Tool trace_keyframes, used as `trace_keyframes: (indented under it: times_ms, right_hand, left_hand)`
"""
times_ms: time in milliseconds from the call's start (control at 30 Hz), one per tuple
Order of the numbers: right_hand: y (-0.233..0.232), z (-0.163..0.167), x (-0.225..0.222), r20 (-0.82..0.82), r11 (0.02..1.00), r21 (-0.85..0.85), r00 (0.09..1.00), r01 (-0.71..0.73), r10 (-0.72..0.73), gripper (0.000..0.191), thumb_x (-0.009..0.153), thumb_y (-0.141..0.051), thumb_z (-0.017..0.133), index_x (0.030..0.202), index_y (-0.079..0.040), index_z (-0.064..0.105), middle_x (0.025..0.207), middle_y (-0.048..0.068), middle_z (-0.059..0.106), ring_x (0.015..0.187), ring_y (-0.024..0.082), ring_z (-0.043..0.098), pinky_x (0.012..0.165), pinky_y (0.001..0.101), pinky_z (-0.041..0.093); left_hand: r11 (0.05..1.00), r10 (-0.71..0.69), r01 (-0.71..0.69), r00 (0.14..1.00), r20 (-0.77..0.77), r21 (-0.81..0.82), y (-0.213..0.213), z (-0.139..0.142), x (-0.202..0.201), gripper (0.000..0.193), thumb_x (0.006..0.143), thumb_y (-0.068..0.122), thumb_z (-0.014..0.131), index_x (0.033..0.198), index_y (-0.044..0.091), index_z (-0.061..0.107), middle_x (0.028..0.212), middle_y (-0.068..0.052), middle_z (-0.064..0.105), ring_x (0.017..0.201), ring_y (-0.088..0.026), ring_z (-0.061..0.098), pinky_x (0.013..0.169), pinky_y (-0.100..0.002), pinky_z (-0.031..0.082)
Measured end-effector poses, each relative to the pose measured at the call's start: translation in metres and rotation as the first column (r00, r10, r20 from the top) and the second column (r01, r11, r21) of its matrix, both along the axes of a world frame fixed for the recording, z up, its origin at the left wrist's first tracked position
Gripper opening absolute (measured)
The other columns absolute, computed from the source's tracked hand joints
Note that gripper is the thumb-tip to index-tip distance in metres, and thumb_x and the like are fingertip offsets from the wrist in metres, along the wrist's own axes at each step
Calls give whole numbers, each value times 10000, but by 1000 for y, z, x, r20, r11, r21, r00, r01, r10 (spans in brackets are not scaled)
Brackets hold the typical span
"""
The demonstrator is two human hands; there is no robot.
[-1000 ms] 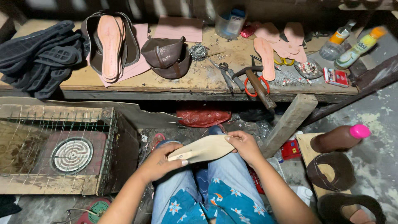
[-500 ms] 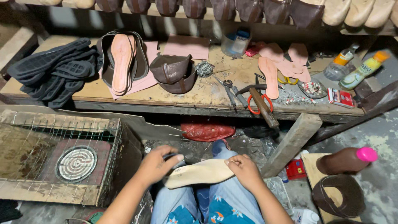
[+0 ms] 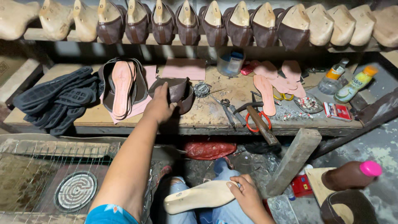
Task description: The person assembles a sandal by fitting a brown upper strap onto a beige sole. They use pliers to bend the strap edges and a hammer to secure the connection. The person handles the sole, strap, pliers, and hammer during the process.
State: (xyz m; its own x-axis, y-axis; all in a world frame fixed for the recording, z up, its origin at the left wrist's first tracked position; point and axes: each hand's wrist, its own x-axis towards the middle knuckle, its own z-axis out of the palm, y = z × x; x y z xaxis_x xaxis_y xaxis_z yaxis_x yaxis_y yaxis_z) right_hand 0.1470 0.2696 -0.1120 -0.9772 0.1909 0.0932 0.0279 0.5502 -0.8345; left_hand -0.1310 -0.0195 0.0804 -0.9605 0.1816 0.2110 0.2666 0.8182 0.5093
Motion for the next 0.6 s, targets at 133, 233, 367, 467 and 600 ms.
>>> trace_keyframes:
  times_ms: [133, 233, 367, 467, 600]
  right_hand:
    - [4, 6, -7, -39, 999, -2, 998, -49, 49, 264, 846, -222, 750, 1047, -51, 749, 973, 51, 630, 746, 157, 603, 652, 288, 515]
    - [3, 25, -12, 123, 998, 43, 992, -38, 32, 303, 833, -229, 768, 1086, -63, 743, 985, 55, 630, 719, 198, 579, 653, 308, 513]
    - [-9, 64, -47, 100, 985, 157, 994, -68, 52, 465, 780, -221, 795, 1220, -101, 701, 1029, 55, 634, 707, 201, 609, 653, 318, 530]
    - [-32, 91, -100, -200, 976, 97, 957, -195, 211, 458, 844, -195, 772, 1265, -63, 649, 1148, 91, 629, 839, 179, 663, 739, 304, 567]
    - [-58, 110, -171, -65, 923, -323, 977, -212, 201, 541, 904, -242, 701, 1391, -69, 538, 1310, 54, 591, 1022, 179, 647, 814, 311, 561]
  left_hand:
    - [993, 84, -87, 996, -44, -85, 0, 2, -9, 610, 834, 174, 769, 1344, 86, 447, 1333, -205, 477, 1077, -455, 618, 899, -522, 513]
    - [997, 37, -48, 980, -198, -53, -7, 2, -2, 430, 824, 125, 771, 1199, 101, 561, 1202, -200, 530, 1014, -457, 623, 838, -536, 513]
    - [1000, -3, -3, 954, -301, -19, -12, 9, 9, 305, 852, 110, 763, 1111, 101, 603, 1142, -187, 545, 974, -457, 622, 807, -537, 509]
    - [1000, -15, 13, 961, -276, -10, -9, 10, 30, 325, 797, 90, 762, 1083, 88, 610, 1114, -177, 548, 952, -445, 622, 779, -528, 511]
    - [964, -48, 133, 939, -340, 232, -7, -4, 91, 233, 886, 150, 741, 1065, 57, 623, 1007, -173, 565, 912, -401, 612, 744, -475, 502]
